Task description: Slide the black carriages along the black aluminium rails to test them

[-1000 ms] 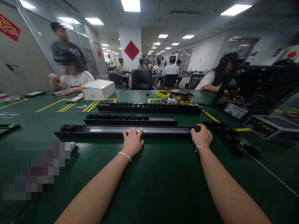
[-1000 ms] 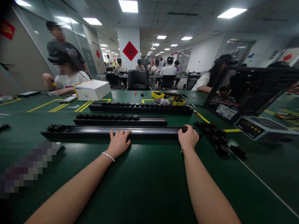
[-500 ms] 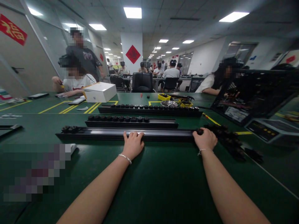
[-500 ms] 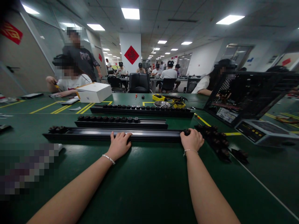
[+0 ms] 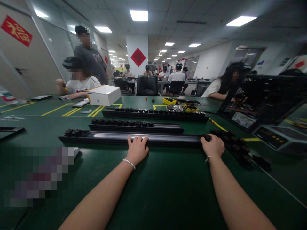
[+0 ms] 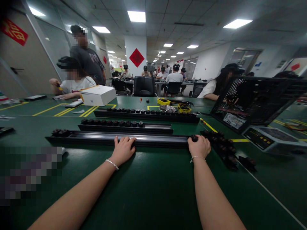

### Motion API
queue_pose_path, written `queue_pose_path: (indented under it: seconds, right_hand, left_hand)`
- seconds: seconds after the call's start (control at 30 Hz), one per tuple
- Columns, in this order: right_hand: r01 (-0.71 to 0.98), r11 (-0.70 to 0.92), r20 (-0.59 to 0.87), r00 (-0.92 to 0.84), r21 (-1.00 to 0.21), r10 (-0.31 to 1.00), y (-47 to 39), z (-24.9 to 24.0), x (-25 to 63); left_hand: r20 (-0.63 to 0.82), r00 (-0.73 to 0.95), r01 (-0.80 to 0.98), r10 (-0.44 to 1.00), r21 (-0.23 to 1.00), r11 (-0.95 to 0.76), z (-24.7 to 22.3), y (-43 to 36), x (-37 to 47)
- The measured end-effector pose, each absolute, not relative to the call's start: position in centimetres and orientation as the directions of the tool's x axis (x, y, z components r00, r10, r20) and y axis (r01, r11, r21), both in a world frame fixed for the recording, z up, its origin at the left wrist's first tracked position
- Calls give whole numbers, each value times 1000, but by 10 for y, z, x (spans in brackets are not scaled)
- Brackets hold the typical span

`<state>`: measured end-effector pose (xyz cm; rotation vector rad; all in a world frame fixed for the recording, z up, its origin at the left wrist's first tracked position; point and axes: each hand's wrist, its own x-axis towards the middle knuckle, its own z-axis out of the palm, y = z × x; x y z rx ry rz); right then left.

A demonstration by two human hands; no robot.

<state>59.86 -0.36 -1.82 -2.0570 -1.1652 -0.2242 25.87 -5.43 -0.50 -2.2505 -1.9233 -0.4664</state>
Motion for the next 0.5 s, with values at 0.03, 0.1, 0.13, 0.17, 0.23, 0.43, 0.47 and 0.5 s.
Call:
queue_pose_path:
  seconds: [0.03, 0.1, 0.13, 0.17, 0.23, 0.43, 0.47, 0.5]
  right_hand:
    - [800, -296, 491, 566, -522, 662, -3, -19, 599]
    - [805, -282, 506, 559, -522, 657, -3, -19, 601]
    - [805, -279, 509, 558, -523, 655, -3, -19, 601]
    - [805, -278, 510, 558, -524, 654, -3, -19, 602]
    - [802, -280, 505, 561, -527, 656, -4, -19, 602]
    - [792, -301, 503, 580, -531, 641, -3, -21, 607]
    - [791, -299, 504, 582, -534, 639, -3, -21, 609]
    - [788, -296, 502, 583, -539, 639, -2, -21, 610]
  left_hand:
    - [321, 131, 981, 938, 92, -168, -5, -54, 259]
    - [321, 133, 981, 938, 93, -170, -5, -54, 259]
    - [325, 136, 980, 936, 93, -174, -5, -54, 259]
    - [331, 140, 979, 933, 93, -179, -6, -53, 259]
    - [341, 147, 978, 928, 93, -189, -6, -53, 258]
    - [348, 155, 977, 925, 88, -196, -8, -52, 256]
    - [352, 157, 976, 923, 87, -199, -8, -52, 256]
    - [356, 159, 976, 921, 86, -202, -8, -52, 256]
